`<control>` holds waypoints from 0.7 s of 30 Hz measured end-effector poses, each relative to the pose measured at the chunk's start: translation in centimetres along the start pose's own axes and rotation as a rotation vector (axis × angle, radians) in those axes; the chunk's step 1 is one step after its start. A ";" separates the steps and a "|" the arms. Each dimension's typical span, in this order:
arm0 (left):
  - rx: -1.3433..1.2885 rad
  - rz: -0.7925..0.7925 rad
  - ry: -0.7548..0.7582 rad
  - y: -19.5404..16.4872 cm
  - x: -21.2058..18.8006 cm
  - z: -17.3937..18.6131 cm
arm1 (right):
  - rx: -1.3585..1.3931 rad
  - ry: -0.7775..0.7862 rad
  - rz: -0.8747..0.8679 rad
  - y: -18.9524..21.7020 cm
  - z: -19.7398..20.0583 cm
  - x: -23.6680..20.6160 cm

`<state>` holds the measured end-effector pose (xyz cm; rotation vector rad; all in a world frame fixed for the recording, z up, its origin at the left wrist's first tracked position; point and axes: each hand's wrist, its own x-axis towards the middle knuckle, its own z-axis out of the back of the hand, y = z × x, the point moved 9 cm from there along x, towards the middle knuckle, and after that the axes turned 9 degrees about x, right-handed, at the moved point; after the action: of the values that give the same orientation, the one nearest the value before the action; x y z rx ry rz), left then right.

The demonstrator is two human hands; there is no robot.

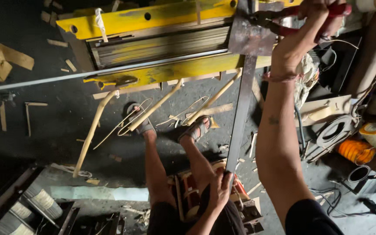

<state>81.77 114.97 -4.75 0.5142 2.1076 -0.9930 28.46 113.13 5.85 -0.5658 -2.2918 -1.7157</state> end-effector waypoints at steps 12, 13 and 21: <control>0.275 -0.016 -0.079 -2.0 -0.7 0.8 | -0.044 -0.018 -0.101 9.9 0.4 -5.0; 0.308 -0.069 -0.112 -2.4 -0.6 0.9 | -0.042 -0.004 -0.097 9.9 0.3 -4.8; 0.396 -0.213 -0.260 -3.0 0.7 -0.5 | -0.227 0.060 -0.014 11.4 -1.1 -3.4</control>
<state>79.26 113.59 -3.60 0.3306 1.7639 -1.5281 36.34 114.28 14.73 -0.5320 -2.0797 -1.9870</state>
